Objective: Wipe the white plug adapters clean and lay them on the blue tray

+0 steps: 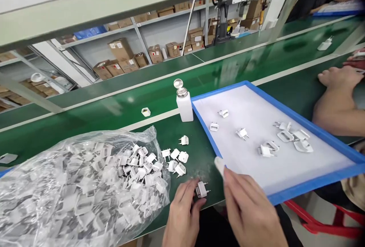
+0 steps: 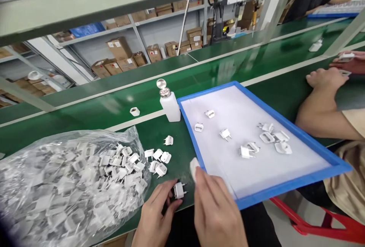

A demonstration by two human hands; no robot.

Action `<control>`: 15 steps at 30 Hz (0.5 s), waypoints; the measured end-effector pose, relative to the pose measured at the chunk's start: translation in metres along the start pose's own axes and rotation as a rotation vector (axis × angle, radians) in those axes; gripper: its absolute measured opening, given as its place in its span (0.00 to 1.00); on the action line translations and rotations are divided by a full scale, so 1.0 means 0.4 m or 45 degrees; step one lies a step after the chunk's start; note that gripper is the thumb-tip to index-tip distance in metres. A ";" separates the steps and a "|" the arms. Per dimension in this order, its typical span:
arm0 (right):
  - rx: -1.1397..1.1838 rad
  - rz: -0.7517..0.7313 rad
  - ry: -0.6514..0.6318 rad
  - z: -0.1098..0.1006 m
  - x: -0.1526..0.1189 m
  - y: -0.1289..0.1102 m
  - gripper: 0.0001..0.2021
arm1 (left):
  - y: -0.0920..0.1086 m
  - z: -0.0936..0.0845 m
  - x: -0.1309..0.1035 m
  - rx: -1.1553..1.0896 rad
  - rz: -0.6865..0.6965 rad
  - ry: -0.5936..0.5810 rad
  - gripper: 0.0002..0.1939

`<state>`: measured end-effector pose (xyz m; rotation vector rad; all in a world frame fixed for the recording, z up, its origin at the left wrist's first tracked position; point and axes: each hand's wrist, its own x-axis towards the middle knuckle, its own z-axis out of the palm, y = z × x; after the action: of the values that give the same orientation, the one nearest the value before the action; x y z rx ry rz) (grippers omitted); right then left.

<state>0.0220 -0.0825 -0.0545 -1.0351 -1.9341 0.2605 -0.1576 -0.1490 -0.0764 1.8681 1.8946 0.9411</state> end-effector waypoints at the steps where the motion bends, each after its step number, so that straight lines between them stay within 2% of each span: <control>1: -0.051 -0.135 -0.049 0.021 -0.006 -0.014 0.20 | -0.002 -0.003 0.006 -0.038 0.064 0.029 0.21; 3: -0.097 -0.265 -0.209 0.057 -0.022 -0.030 0.22 | -0.003 -0.005 0.021 -0.085 0.157 0.075 0.21; 5: -0.068 -0.324 -0.290 0.079 -0.048 -0.031 0.22 | -0.006 -0.003 0.031 -0.081 0.196 0.121 0.22; 10: -0.069 -0.487 -0.243 0.073 -0.109 -0.016 0.18 | -0.025 0.001 0.031 -0.029 0.256 0.170 0.24; 12: -0.119 -0.531 -0.283 0.068 -0.106 -0.016 0.18 | -0.031 0.000 0.031 -0.031 0.274 0.185 0.25; 15: -0.112 -0.503 -0.295 0.079 -0.079 -0.018 0.18 | -0.028 0.000 0.035 -0.055 0.271 0.182 0.24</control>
<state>0.0010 -0.1040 -0.0882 -0.6778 -2.3289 0.0734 -0.1675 -0.1348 -0.0805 2.0559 1.7609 1.2018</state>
